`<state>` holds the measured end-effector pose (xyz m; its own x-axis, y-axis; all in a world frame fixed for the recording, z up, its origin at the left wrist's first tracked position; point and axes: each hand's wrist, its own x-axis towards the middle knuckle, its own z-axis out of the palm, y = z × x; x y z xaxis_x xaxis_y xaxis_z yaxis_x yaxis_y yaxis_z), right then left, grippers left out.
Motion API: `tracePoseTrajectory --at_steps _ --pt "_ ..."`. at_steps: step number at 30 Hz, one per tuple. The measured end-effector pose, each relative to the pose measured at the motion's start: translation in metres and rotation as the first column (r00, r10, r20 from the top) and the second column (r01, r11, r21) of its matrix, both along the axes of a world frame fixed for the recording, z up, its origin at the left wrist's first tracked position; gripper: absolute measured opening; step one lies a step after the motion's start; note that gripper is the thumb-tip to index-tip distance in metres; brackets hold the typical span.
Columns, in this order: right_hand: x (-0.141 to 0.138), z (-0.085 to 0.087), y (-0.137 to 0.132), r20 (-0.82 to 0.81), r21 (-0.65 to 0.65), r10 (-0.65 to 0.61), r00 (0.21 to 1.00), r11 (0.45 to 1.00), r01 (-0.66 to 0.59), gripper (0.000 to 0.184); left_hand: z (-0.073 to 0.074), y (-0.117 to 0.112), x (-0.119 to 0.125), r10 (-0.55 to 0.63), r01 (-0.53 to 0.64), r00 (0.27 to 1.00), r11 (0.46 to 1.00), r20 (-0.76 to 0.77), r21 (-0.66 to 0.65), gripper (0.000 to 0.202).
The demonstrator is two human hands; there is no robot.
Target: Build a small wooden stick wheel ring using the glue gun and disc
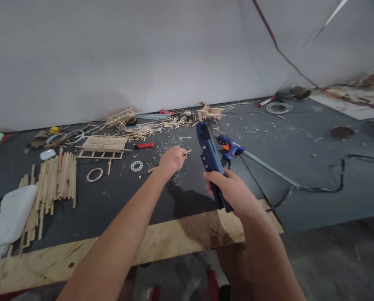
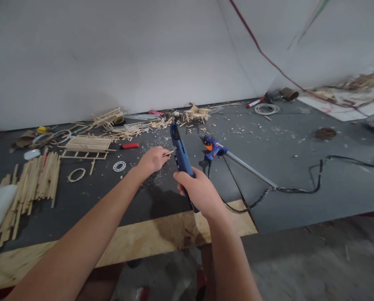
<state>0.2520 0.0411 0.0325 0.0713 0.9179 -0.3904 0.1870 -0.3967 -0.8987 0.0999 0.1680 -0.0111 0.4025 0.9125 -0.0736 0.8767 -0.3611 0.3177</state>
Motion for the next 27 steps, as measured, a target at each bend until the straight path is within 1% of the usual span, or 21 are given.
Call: tracePoseTrajectory --at_steps 4,9,19,27 --pt "-0.0003 0.0014 0.0003 -0.014 -0.002 -0.010 1.000 1.000 0.010 0.025 -0.0025 0.0013 0.0009 0.001 -0.001 1.000 1.000 -0.003 0.013 0.026" --pt "-0.0012 0.0014 0.0007 -0.025 0.004 -0.014 1.000 1.000 0.014 0.025 -0.0032 0.0003 0.0031 0.012 -0.011 1.000 1.000 -0.011 0.021 0.023" --pt "0.0007 -0.0011 0.0024 -0.024 0.010 -0.049 0.999 0.999 0.050 0.027 -0.0069 -0.0053 0.0063 0.078 -0.077 0.997 0.995 -0.011 0.055 0.024" --pt "0.0028 -0.0025 0.0021 -0.032 0.015 -0.069 0.997 0.997 0.070 0.027 -0.0052 -0.0059 0.0090 0.017 -0.018 1.000 0.999 0.008 0.036 0.022"
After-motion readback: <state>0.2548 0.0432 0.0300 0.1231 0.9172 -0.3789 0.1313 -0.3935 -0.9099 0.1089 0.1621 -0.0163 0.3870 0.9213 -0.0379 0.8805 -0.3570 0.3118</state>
